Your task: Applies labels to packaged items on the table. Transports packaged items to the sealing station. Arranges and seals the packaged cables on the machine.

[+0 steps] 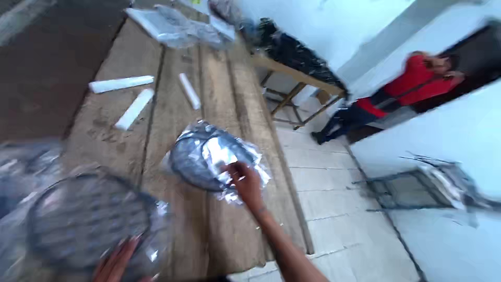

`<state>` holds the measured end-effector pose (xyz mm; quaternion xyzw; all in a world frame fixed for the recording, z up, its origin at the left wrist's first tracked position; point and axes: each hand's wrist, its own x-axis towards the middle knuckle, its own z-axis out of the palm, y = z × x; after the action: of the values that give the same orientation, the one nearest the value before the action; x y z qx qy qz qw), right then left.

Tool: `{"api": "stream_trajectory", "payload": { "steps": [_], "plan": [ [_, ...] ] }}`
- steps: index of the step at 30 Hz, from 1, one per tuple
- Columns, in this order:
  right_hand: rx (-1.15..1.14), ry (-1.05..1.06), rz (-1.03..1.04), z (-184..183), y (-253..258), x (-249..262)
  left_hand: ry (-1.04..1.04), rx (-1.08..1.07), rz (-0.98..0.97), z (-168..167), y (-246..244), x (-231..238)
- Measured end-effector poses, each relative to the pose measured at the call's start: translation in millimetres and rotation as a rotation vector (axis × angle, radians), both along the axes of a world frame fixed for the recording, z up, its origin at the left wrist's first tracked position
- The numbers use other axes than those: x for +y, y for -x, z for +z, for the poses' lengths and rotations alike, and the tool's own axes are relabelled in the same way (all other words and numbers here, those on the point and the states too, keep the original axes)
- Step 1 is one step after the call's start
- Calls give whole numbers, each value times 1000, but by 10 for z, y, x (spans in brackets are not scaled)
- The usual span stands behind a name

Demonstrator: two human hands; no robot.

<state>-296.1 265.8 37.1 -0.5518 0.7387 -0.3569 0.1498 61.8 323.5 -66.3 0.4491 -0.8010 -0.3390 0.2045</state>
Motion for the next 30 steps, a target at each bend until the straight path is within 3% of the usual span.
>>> {"api": "stream_trajectory", "payload": {
  "steps": [3, 6, 9, 11, 14, 17, 19, 22, 30],
  "plan": [
    [-10, -62, -51, -11, 101, 74, 114, 69, 186, -87, -3, 127],
    [-158, -251, 268, -222, -246, 255, 160, 119, 381, -110, 69, 116],
    [-400, -547, 595, -349, -779, 481, -38, 301, 611, 54, 92, 102],
    [-471, -622, 575, -433, -1129, 575, -220, 389, 669, 150, 106, 102],
    [-427, -508, 276, -654, -1494, 603, -481, 517, 681, 273, 175, 115],
    [-226, -308, 340, -878, -1666, 661, -660, 622, 679, 416, 373, 129],
    [-65, -429, 463, -828, -1712, 585, -741, 628, 625, 466, 512, 165],
    [121, -756, 353, -625, -1768, 239, -817, 624, 531, 489, 541, 136],
    [66, -639, 322, -822, -1819, 142, -838, 572, 384, 402, 505, 21]
  ]
}}
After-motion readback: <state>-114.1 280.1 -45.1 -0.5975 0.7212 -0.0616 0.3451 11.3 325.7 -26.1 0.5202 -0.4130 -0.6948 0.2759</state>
